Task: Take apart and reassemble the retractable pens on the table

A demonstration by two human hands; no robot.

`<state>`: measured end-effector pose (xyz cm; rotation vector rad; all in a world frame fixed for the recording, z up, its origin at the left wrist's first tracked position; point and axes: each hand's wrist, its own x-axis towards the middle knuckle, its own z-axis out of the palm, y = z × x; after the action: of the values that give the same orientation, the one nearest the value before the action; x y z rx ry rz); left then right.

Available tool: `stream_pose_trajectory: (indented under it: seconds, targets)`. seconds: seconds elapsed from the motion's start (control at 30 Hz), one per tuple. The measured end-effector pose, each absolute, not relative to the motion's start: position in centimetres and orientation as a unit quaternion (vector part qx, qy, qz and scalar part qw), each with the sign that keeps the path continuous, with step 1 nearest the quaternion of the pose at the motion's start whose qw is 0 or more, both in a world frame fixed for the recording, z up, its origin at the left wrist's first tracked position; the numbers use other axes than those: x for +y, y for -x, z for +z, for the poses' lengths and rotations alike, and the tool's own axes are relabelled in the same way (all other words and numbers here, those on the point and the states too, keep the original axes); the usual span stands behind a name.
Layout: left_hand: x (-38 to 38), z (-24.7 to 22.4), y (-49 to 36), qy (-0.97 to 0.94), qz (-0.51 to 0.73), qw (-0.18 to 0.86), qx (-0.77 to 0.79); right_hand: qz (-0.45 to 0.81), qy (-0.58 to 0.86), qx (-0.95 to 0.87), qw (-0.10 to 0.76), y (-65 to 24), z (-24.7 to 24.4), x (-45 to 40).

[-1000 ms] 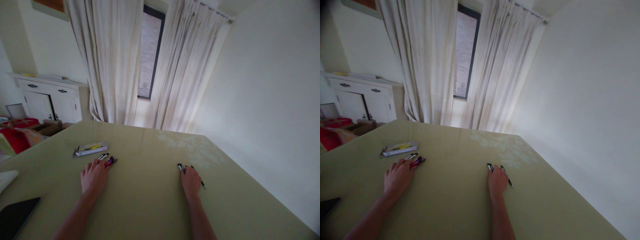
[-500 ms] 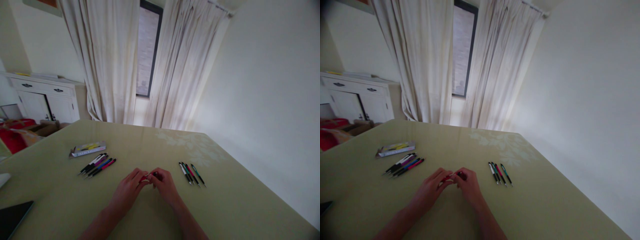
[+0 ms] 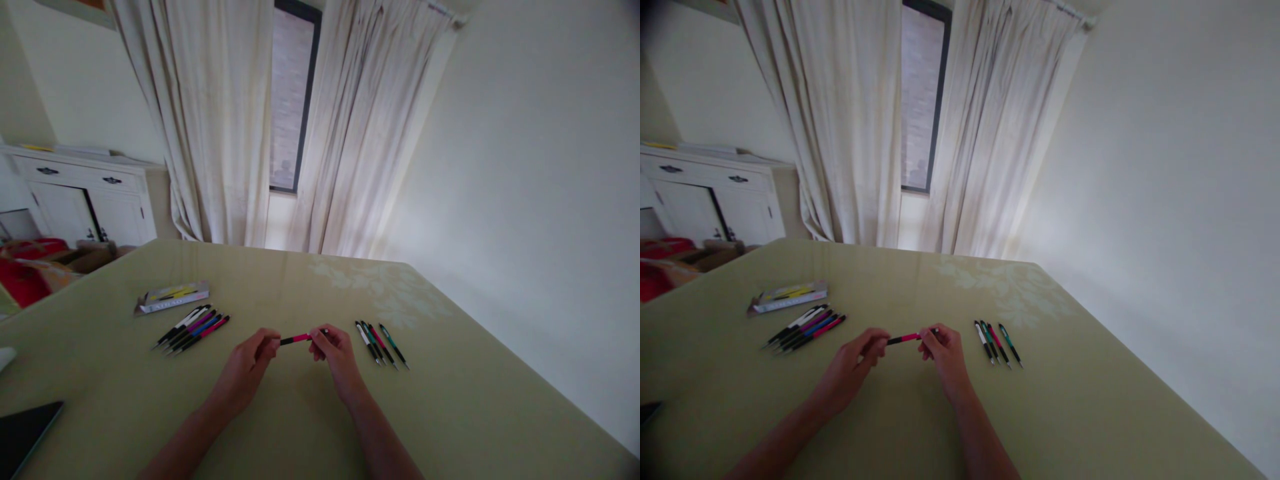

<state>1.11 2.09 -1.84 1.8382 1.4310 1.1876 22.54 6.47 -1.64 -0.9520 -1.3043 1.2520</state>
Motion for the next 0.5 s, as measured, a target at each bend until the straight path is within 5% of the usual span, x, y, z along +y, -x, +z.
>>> stream_pose_trajectory:
  seconds: [0.5]
  targets:
    - [2.3, -1.87, -1.1, -0.674, 0.43, 0.278, 0.532, 0.515, 0.395, -0.558, 0.517, -22.44, -2.35, 6.9]
